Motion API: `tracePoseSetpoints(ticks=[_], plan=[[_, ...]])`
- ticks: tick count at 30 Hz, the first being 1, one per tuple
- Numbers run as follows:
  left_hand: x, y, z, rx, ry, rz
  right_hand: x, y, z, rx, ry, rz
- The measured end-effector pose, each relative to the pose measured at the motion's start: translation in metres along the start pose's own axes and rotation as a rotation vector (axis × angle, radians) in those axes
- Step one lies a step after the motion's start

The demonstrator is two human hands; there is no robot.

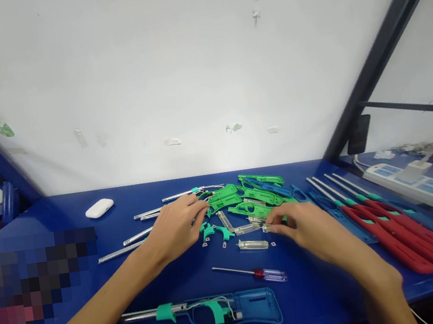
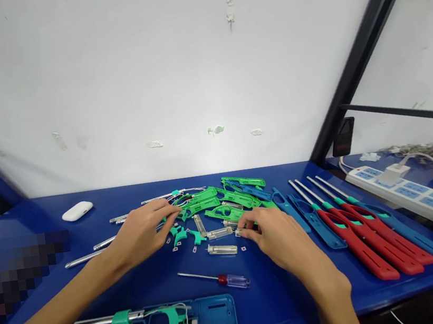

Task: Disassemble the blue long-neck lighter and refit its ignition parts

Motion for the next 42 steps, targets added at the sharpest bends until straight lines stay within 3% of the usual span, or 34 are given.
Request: tracePoseSetpoints(ticks=[8,15,20,29,37,42], plan=[[-0.013,-0.007,-0.006,0.001,0.030,-0.043,-0.004,0.011,0.007,-0.109,-0.062,-0.012],[0.012,-0.039,-0.008,0.169,-0.063,-0.081,-0.006,0.014,0.012,-0.149,-0.087,-0.018],[0.022,-0.047,-0.010,0.161,-0.138,-0.140,-0.008,0.017,0.013,-0.110,-0.073,-0.026],[0.024,-0.050,-0.014,0.168,-0.010,-0.210,-0.004,0.018,-0.002,-0.023,0.000,-0.025],[0.021,-0.051,-0.013,0.114,-0.226,-0.209,-0.001,0.000,0.001,0.014,-0.026,0.007],[0.017,-0.049,-0.014,0.093,-0.266,-0.184,-0.001,-0.001,0.010,0.026,-0.025,0.009]])
Point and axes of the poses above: each hand's wrist, its own z-axis towards the middle knuckle, its own x-axis out of the back of the hand, y = z × x, the point moved 1 cm from there along z, towards the middle knuckle, and after that the axes turned 14 degrees about -y, right-handed, at the moved point
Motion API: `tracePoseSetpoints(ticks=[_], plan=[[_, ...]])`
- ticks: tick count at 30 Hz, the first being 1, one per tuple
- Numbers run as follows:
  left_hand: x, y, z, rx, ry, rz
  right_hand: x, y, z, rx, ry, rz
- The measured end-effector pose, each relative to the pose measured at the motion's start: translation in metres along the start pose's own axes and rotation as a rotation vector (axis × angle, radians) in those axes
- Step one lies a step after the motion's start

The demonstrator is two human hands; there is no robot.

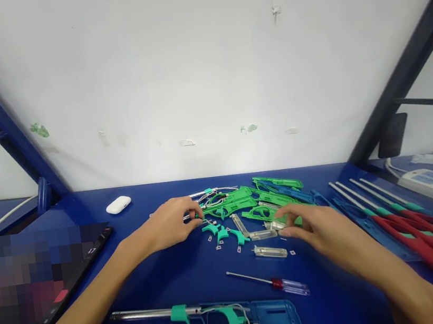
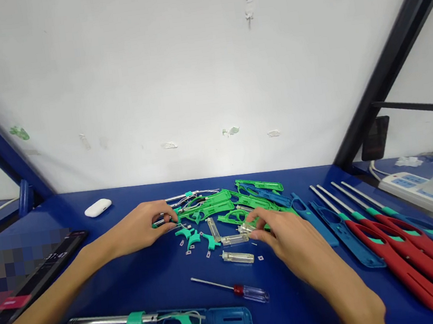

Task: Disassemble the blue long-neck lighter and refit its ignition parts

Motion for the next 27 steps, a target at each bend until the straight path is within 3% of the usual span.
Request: tracePoseSetpoints(ticks=[7,20,27], plan=[[0.000,0.002,0.001,0.006,0.054,0.037,-0.002,0.000,0.000,0.036,0.039,-0.006],[0.004,0.005,-0.004,-0.005,0.383,0.079,-0.002,0.011,0.000,-0.081,0.200,0.231],[0.003,0.003,-0.001,-0.045,0.368,0.115,0.006,0.015,0.001,-0.103,0.293,0.173]])
Point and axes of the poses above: each hand's wrist, its own z-axis towards the middle knuckle, its own x-axis out of the back of the hand, y = z × x, the point moved 1 cm from there along z, towards the middle knuckle, and after that the axes turned 14 degrees about -y, right-handed, at the moved point
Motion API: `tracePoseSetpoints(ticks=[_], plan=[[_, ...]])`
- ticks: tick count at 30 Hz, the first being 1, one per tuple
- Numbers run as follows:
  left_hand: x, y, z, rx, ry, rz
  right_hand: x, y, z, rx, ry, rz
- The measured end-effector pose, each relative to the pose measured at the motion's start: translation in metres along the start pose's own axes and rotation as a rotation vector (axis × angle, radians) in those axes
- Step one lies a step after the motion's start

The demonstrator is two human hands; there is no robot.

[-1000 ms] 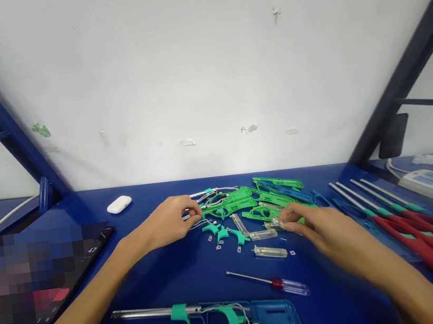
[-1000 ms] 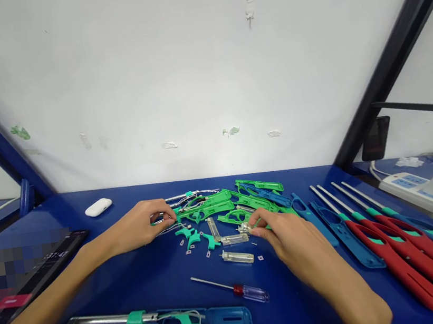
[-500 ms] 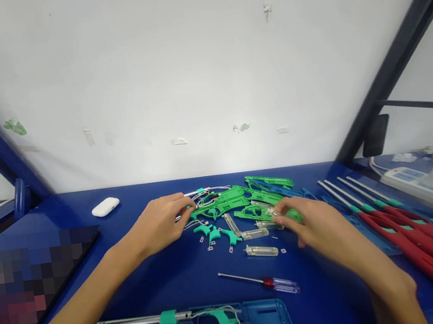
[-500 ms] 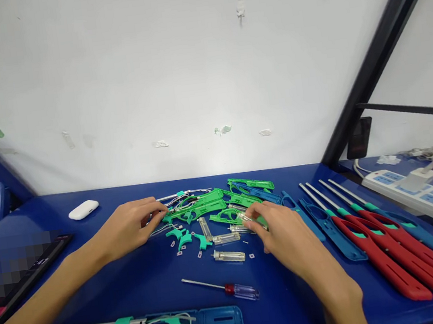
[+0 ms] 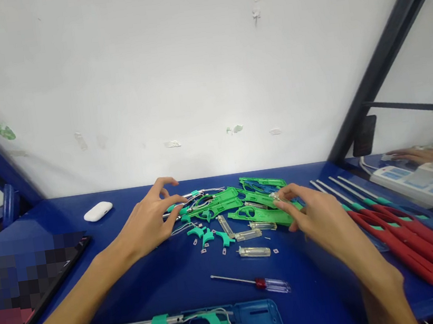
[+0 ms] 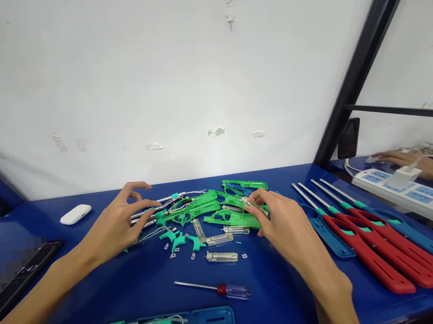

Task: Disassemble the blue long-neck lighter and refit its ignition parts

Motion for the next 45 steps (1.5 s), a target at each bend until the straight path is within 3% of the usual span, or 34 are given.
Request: tracePoseSetpoints(ticks=[5,14,24,31,45], plan=[[-0.008,-0.004,0.000,-0.049,-0.046,0.043,0.005,-0.002,0.001,-0.025,0.113,-0.105],[-0.010,0.010,-0.003,-0.080,-0.138,0.022,0.004,-0.003,-0.001,-0.019,0.042,-0.126],[-0.003,0.044,-0.007,-0.174,-0.266,-0.086,0.001,-0.017,-0.013,0.043,-0.241,-0.030],[-0.003,0.040,-0.004,-0.154,-0.230,-0.088,0.006,-0.007,-0.017,0.070,-0.555,0.101],[-0.007,0.029,-0.005,-0.137,-0.215,-0.025,0.002,-0.008,-0.012,0.046,-0.644,0.091]])
Point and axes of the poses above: each hand's wrist, its own z-axis towards the middle knuckle, its own x-axis out of the back of the hand, y = z × x, the point moved 1 cm from there along z, towards the middle knuckle, and after that the axes turned 14 degrees about -y, right-handed, at the moved point
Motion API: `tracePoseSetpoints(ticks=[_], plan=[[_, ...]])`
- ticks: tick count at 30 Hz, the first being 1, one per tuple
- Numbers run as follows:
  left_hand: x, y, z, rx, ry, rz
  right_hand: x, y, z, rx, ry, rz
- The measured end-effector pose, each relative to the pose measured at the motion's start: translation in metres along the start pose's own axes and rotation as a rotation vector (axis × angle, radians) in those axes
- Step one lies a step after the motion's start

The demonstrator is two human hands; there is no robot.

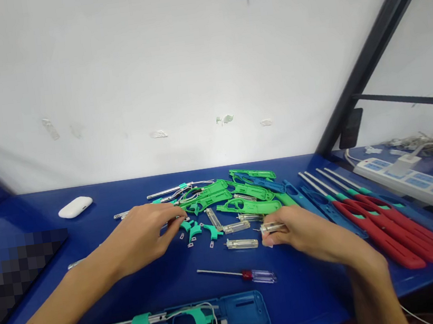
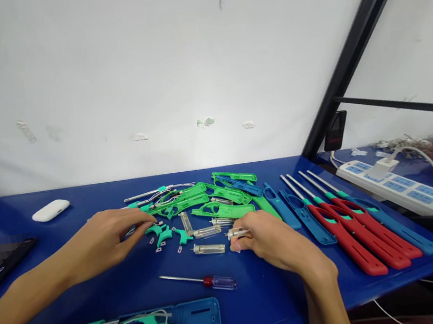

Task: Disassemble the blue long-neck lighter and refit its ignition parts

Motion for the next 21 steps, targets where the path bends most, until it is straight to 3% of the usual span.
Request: tracePoseSetpoints(ticks=[6,11,15,18,21], plan=[[0.007,0.006,0.000,-0.001,0.080,-0.058,0.002,-0.017,-0.008,0.086,0.136,-0.006],[0.019,0.062,-0.018,0.105,0.285,-0.194,-0.018,-0.065,0.001,0.244,0.421,0.318],[0.016,0.106,-0.038,0.176,0.383,-0.681,-0.048,-0.104,0.013,0.380,0.439,0.522],[0.008,0.114,-0.048,0.227,0.495,-0.742,-0.066,-0.118,0.020,0.411,0.452,0.592],[0.002,0.108,-0.053,0.283,0.588,-0.719,-0.077,-0.121,0.027,0.406,0.415,0.638]])
Point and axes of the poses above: each hand's wrist, its own z-axis towards the middle knuckle, its own x-axis out of the back of the hand, y = z × x, the point moved 1 cm from there along z, towards the middle knuckle, and after that the axes turned 14 degrees about -y, right-handed, at the moved point
